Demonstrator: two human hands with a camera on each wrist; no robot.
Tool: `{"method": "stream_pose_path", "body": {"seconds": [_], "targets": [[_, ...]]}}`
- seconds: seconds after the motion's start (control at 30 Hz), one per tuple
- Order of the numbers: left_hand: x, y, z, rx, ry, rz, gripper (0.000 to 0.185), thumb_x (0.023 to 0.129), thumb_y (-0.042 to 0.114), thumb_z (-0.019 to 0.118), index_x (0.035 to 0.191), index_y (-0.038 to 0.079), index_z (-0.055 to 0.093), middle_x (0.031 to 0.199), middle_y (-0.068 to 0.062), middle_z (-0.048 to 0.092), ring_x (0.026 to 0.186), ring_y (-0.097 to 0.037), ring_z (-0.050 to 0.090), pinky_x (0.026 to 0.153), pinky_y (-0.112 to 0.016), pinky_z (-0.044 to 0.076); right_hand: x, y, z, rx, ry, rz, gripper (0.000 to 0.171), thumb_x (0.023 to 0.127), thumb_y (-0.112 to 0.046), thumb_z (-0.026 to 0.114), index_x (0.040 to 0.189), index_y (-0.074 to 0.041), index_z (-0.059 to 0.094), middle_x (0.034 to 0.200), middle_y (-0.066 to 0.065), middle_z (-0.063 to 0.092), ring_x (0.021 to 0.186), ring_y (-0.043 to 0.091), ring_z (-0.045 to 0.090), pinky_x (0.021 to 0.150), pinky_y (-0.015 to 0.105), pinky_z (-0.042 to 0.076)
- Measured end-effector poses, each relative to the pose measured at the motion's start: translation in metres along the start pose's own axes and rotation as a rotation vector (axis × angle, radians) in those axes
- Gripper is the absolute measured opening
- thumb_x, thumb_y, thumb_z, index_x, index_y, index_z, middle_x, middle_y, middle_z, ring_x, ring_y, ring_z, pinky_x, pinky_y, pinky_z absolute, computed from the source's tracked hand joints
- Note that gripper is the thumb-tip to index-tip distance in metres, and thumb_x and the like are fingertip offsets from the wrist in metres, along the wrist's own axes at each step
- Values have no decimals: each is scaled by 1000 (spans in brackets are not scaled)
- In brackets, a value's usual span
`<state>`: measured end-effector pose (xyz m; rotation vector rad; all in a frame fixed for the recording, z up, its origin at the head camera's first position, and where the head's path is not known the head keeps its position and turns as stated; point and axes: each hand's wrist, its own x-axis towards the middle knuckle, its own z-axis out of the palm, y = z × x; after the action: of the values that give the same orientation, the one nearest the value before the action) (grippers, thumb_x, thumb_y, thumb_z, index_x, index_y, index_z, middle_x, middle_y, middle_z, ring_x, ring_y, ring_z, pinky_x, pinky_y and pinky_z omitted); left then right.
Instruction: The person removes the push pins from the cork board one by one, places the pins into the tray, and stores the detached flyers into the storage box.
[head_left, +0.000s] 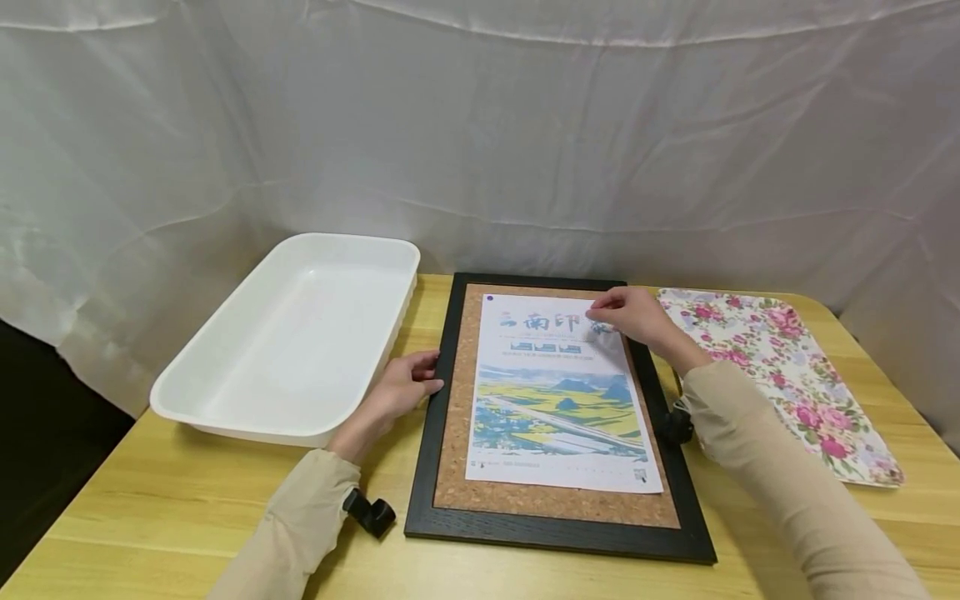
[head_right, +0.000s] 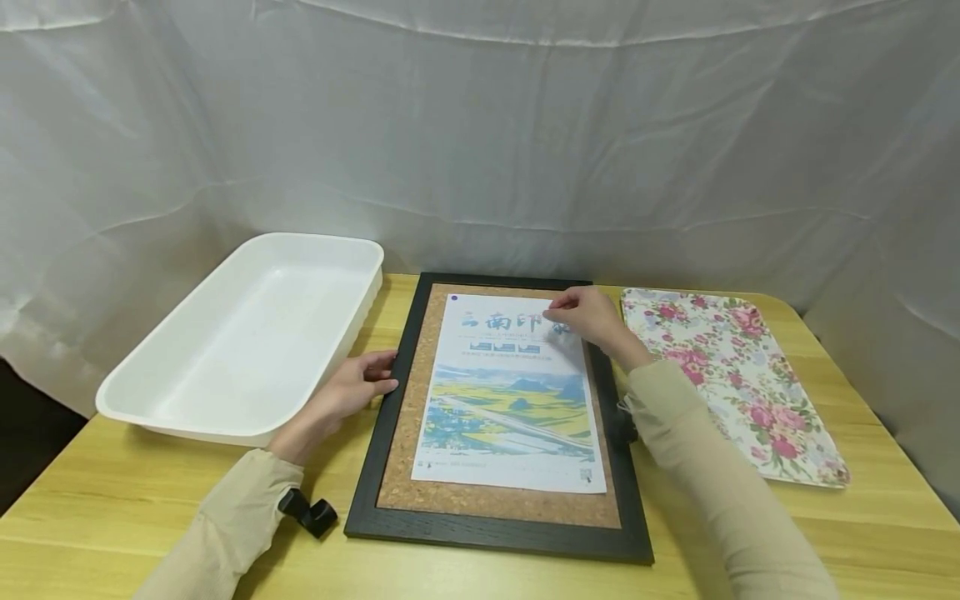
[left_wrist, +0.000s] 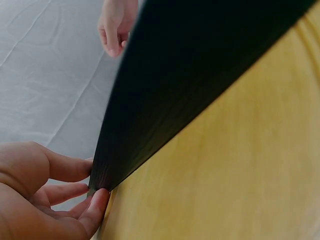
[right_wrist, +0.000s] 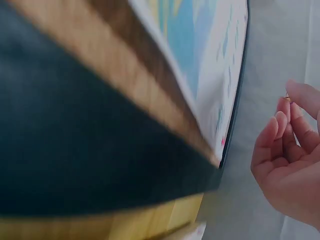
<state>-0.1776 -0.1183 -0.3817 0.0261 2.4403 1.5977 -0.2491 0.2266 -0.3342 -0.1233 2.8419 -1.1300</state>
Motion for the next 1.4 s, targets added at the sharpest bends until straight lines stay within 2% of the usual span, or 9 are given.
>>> {"method": "stream_pose_path", "body": {"seconds": [0.2, 0.33, 0.53, 0.7, 0.83, 1.03, 1.17, 1.4], "targets": [[0, 0, 0, 7, -1, 7, 55, 93, -2, 60, 144, -2, 42, 132, -19, 54, 114, -30, 52, 82, -33, 46, 0, 18, -20, 74, 68, 45, 35, 95, -27, 64, 109, 5, 63, 107, 19, 56, 93, 34, 51, 85, 46, 46], [-1, 1, -1, 12, 5, 1, 55, 93, -2, 60, 144, -2, 42, 131, -19, 55, 114, -30, 52, 80, -33, 46, 2, 29, -32, 105, 97, 76, 40, 95, -30, 62, 112, 6, 61, 110, 19, 54, 92, 33, 49, 82, 46, 44], [-2, 1, -2, 7, 4, -3, 55, 93, -2, 60, 144, -2, 42, 132, -19, 54, 115, -31, 51, 81, -33, 46, 3, 47, -49, 98, 122, 73, 43, 96, -30, 61, 114, 9, 60, 111, 21, 54, 93, 31, 50, 86, 49, 45], [-1, 0, -2, 2, 3, 2, 55, 93, -2, 60, 144, -2, 42, 133, -19, 53, 115, -30, 51, 81, -33, 46, 1, 61, -59, 62, 127, 111, 47, 95, -34, 61, 114, 9, 61, 109, 21, 55, 86, 27, 48, 75, 45, 45], [0, -1, -1, -4, 4, 8, 55, 93, -3, 60, 144, -2, 42, 133, -19, 53, 114, -30, 52, 80, -32, 46, -1, 70, -63, 56, 137, 110, 43, 97, -28, 60, 113, 11, 61, 103, 21, 56, 80, 26, 47, 67, 40, 45], [0, -2, 0, -3, 5, 18, 54, 92, -3, 60, 144, -2, 42, 132, -19, 54, 112, -30, 52, 79, -31, 46, -5, 84, -71, 63, 139, 107, 41, 97, -24, 59, 114, 14, 61, 97, 16, 62, 80, 27, 54, 68, 37, 48], [0, -2, 0, -3, 8, 13, 54, 93, -3, 60, 144, -2, 43, 132, -18, 54, 113, -29, 52, 80, -32, 46, -6, 94, -76, 60, 141, 119, 41, 97, -24, 60, 114, 14, 61, 96, 12, 62, 80, 24, 53, 66, 36, 47], [0, -1, 1, -5, 12, 4, 53, 93, -2, 60, 143, -1, 44, 131, -18, 55, 112, -30, 52, 79, -31, 45, -10, 111, -82, 72, 171, 178, 37, 96, -24, 61, 110, 10, 60, 97, 12, 60, 77, 20, 52, 62, 33, 48]]}}
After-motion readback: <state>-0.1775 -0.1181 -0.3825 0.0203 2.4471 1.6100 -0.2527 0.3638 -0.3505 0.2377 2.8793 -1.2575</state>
